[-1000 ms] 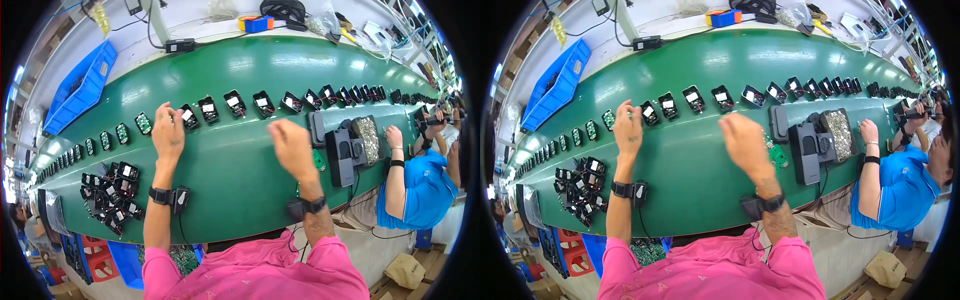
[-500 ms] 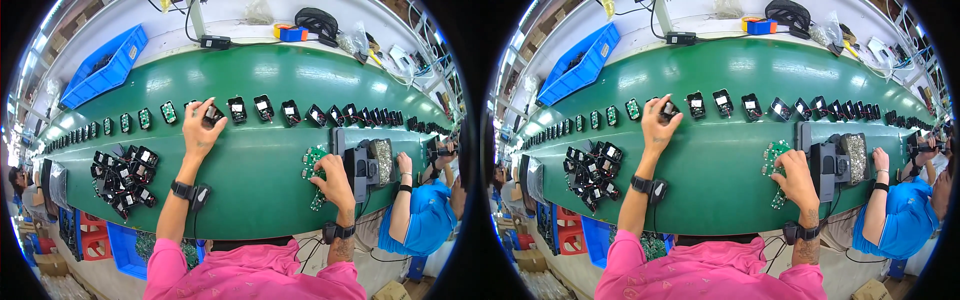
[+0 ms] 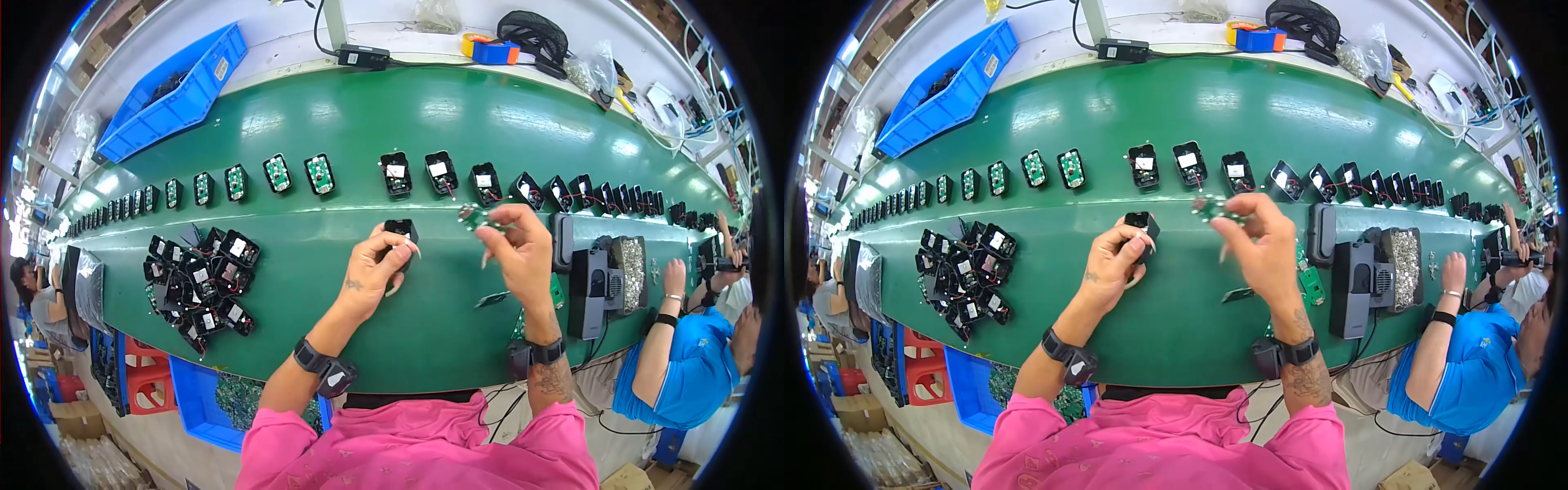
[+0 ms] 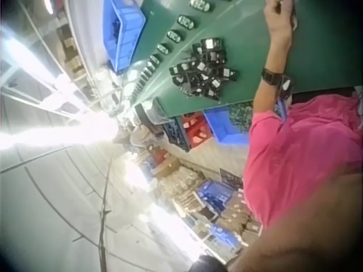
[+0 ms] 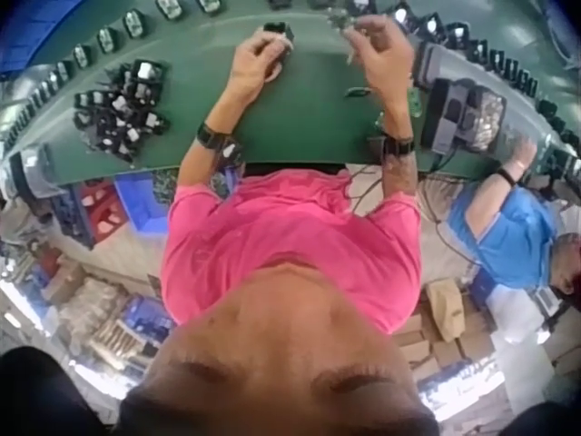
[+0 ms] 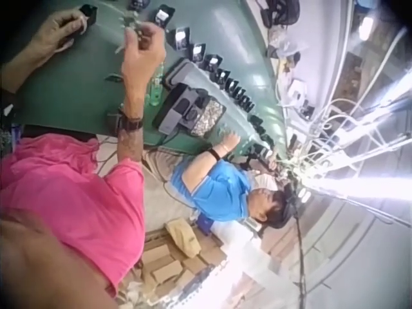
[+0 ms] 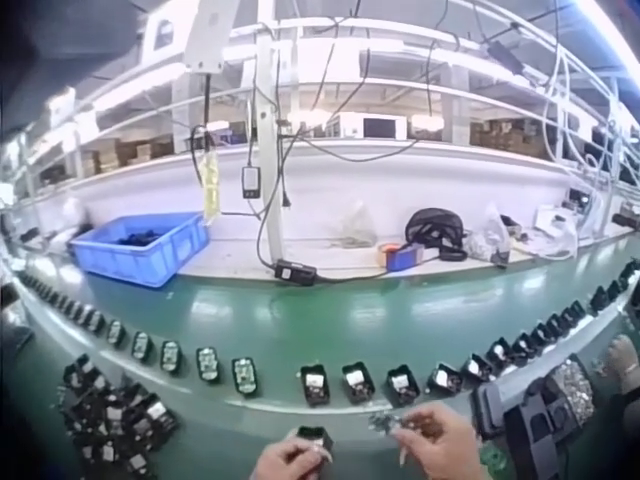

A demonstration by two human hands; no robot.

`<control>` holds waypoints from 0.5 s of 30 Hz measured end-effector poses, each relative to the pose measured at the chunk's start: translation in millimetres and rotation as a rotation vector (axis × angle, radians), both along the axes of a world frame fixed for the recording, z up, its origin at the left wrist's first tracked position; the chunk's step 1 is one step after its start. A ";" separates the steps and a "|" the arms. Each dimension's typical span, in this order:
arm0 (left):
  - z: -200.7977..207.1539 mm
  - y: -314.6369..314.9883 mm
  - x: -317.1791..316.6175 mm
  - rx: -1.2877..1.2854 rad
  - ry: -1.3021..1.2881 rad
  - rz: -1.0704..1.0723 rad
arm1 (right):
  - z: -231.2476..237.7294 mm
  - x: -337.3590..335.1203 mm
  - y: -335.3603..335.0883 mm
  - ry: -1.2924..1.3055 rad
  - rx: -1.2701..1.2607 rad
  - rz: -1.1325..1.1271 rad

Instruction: The person picks up a circuit board and a black casing, fits the board into the casing by hand, and places the assembled unit onto the conveyor belt.

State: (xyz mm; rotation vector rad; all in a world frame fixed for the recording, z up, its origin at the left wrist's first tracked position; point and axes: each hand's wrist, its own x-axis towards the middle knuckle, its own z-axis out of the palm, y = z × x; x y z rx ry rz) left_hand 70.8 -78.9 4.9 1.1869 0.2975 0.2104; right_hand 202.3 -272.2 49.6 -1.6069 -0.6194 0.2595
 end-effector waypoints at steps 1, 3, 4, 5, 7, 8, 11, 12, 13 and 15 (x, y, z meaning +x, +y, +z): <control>1.0 -1.5 -0.8 0.000 0.004 0.005 | 2.4 -3.4 9.1 0.184 0.189 0.065; 2.0 -3.4 -2.2 0.178 0.010 0.068 | 2.4 -13.0 14.9 0.339 0.231 0.264; 1.9 -4.1 -2.3 0.301 0.001 0.102 | 1.2 -18.6 18.3 0.346 0.203 0.283; 0.5 -2.8 -2.5 0.298 0.006 0.103 | 0.0 -22.6 21.7 0.353 0.175 0.301; -3.3 -2.3 -3.4 0.430 -0.063 0.090 | -4.4 -27.1 24.3 0.350 0.119 0.287; -2.3 -2.7 -4.9 0.426 -0.059 0.086 | -6.9 -28.6 24.6 0.341 0.067 0.275; 1.9 -6.9 -5.3 0.559 -0.129 0.054 | -13.7 -28.7 21.9 0.445 0.063 0.285; 1.3 -8.0 -5.4 0.580 -0.123 0.053 | -14.5 -28.9 21.1 0.447 0.064 0.280; 1.1 -8.8 -5.2 0.602 -0.118 0.053 | -15.0 -28.8 20.3 0.438 0.092 0.294; 7.8 -10.5 -4.1 0.623 -0.120 0.042 | -14.4 -27.4 18.6 0.429 0.120 0.306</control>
